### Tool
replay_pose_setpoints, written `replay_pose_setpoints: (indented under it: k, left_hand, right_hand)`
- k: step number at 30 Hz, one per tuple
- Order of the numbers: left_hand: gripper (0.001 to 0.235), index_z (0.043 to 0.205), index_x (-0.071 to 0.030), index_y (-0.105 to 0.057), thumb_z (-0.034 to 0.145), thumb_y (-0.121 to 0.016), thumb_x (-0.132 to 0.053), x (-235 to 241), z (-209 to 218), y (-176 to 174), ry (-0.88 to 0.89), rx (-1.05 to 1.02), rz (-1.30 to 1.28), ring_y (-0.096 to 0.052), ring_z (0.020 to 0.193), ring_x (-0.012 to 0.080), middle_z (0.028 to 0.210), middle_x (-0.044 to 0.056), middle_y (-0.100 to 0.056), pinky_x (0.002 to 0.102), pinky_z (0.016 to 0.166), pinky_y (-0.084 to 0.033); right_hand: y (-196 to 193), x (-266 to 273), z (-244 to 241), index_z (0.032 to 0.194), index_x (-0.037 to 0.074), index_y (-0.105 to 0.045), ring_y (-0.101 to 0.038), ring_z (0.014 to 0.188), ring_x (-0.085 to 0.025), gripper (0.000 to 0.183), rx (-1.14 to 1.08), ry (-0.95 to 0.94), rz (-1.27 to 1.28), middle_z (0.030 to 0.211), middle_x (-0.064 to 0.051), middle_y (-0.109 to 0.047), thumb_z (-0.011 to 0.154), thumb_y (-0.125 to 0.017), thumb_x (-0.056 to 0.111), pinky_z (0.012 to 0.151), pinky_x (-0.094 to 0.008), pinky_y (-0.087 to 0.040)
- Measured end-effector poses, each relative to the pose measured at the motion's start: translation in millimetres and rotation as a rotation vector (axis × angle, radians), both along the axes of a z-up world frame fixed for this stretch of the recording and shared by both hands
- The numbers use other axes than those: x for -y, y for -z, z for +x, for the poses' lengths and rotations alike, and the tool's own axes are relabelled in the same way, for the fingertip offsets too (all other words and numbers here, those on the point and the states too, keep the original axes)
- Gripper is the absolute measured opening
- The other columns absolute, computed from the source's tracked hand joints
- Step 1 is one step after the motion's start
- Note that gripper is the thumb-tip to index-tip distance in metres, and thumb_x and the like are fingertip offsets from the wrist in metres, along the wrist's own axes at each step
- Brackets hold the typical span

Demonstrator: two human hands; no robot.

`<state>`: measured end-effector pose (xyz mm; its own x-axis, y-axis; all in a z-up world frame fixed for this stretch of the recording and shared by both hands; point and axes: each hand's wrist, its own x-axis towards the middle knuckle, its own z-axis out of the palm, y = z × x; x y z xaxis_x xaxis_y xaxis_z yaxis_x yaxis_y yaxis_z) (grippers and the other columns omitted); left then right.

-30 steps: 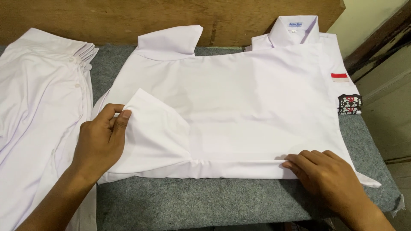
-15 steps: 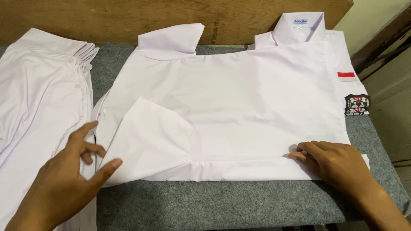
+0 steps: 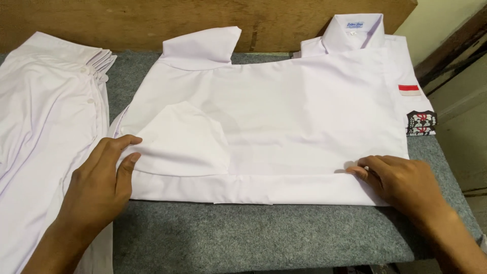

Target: Folding a white collared shirt on a flat surface into a neat rectangular shape

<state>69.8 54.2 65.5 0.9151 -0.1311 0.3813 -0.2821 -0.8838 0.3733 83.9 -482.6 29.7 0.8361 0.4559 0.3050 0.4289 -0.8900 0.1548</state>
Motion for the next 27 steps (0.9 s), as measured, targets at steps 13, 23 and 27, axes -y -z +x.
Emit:
replay_pose_setpoints:
  k: [13, 23, 27]
  left_hand:
    - [0.022, 0.132, -0.011, -0.064, 0.111, -0.060, -0.018, -11.4, 36.4, 18.6, 0.073, 0.350, 0.409, -0.065, 0.079, 0.0171, 0.110, 0.001, -0.065, 0.032, 0.048, -0.051]
    - [0.068, 0.152, -0.018, -0.039, 0.092, -0.060, -0.041, 9.7, 21.8, -9.3, -0.204, -0.340, 0.012, -0.064, 0.121, 0.0295, 0.145, 0.005, -0.059, 0.052, 0.087, -0.051]
    - [0.082, 0.156, -0.004, -0.035, 0.084, -0.071, -0.025, 11.4, 2.6, -18.0, -0.328, -0.366, -0.250, -0.063, 0.110, 0.0250, 0.139, 0.008, -0.059, 0.045, 0.096, -0.049]
  right_hand:
    - [6.4, 3.7, 29.5, 0.090, 0.028, -0.070, -0.071, 0.065, -0.027, 0.026, 0.029, 0.071, -0.086, 0.077, 0.002, -0.074, 0.100, -0.059, 0.049, 0.048, -0.044, -0.048]
    - [-1.8, -9.1, 33.4, 0.088, 0.020, -0.068, -0.065, 0.067, -0.021, 0.025, 0.111, -0.086, -0.092, 0.075, 0.001, -0.069, 0.101, -0.065, 0.041, 0.050, -0.038, -0.046]
    - [-9.1, -17.2, 33.5, 0.089, 0.016, -0.066, -0.063, 0.072, -0.024, 0.024, 0.157, -0.114, -0.103, 0.079, -0.002, -0.068, 0.101, -0.067, 0.037, 0.064, -0.037, -0.049]
